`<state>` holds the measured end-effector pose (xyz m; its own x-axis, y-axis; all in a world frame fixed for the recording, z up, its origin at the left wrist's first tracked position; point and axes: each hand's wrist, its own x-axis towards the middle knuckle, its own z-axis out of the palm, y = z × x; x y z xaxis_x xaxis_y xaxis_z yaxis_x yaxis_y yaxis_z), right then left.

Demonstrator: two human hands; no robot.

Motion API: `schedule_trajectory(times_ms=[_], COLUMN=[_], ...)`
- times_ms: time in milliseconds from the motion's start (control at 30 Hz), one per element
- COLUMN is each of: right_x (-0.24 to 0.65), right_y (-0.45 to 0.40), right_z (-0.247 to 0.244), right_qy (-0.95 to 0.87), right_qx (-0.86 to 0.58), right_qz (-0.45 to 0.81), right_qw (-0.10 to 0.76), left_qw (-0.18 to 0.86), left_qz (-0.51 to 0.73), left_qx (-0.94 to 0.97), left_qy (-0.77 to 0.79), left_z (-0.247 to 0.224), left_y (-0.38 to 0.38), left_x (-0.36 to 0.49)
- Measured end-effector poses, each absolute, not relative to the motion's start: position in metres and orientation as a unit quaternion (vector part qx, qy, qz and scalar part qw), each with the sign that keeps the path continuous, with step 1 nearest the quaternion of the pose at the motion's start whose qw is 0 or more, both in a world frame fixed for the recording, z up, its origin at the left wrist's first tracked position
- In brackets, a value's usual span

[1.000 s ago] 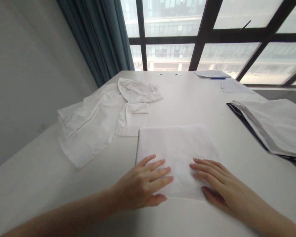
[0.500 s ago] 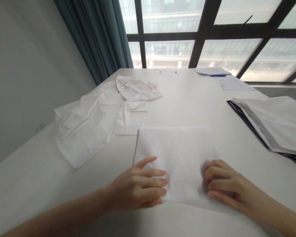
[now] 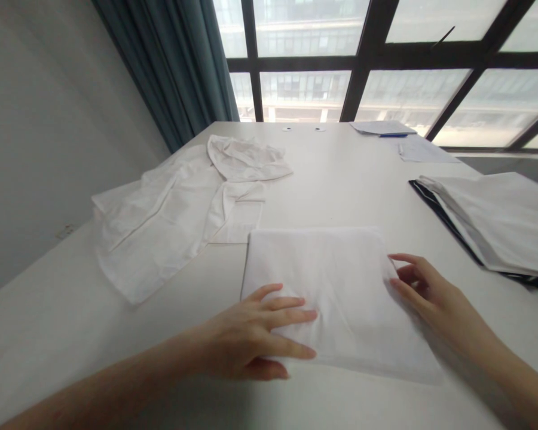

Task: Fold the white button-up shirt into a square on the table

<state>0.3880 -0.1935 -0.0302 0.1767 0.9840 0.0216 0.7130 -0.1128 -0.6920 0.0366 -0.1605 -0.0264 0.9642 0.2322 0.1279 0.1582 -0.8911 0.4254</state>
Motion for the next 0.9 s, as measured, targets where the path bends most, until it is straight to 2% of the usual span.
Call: schedule_trajectory(times_ms=[133, 267, 333, 400, 467, 533, 700, 900], right_x=[0.385, 0.378, 0.374, 0.375, 0.379, 0.387, 0.4, 0.396], right_y=[-0.197, -0.201, -0.202, -0.203, -0.203, -0.202, -0.2, -0.199], right_z=[-0.027, -0.023, -0.02, -0.017, -0.014, -0.014, -0.015, -0.01], right_qy=[-0.591, -0.565, -0.547, -0.543, -0.554, -0.575, -0.623, -0.633], right_qx=[-0.7, -0.694, -0.692, -0.69, -0.685, -0.679, -0.672, -0.665], right_qz=[0.262, 0.318, 0.341, 0.357, 0.366, 0.365, 0.337, 0.342], right_qw=[0.304, 0.312, 0.323, 0.319, 0.298, 0.272, 0.217, 0.2], left_qw=[0.264, 0.358, 0.325, 0.234, 0.15, 0.111, 0.078, 0.08], left_qz=[0.09, 0.209, 0.282, 0.312, 0.297, 0.242, 0.086, 0.076], left_qx=[0.956, 0.9, 0.88, 0.88, 0.886, 0.901, 0.939, 0.952], left_qy=[0.089, 0.135, 0.2, 0.272, 0.324, 0.342, 0.323, 0.284], left_z=[-0.02, -0.024, -0.03, -0.037, -0.041, -0.043, -0.044, -0.036], left_y=[-0.16, -0.156, -0.151, -0.145, -0.139, -0.136, -0.138, -0.141], left_x=[0.035, 0.033, 0.032, 0.031, 0.029, 0.026, 0.022, 0.024])
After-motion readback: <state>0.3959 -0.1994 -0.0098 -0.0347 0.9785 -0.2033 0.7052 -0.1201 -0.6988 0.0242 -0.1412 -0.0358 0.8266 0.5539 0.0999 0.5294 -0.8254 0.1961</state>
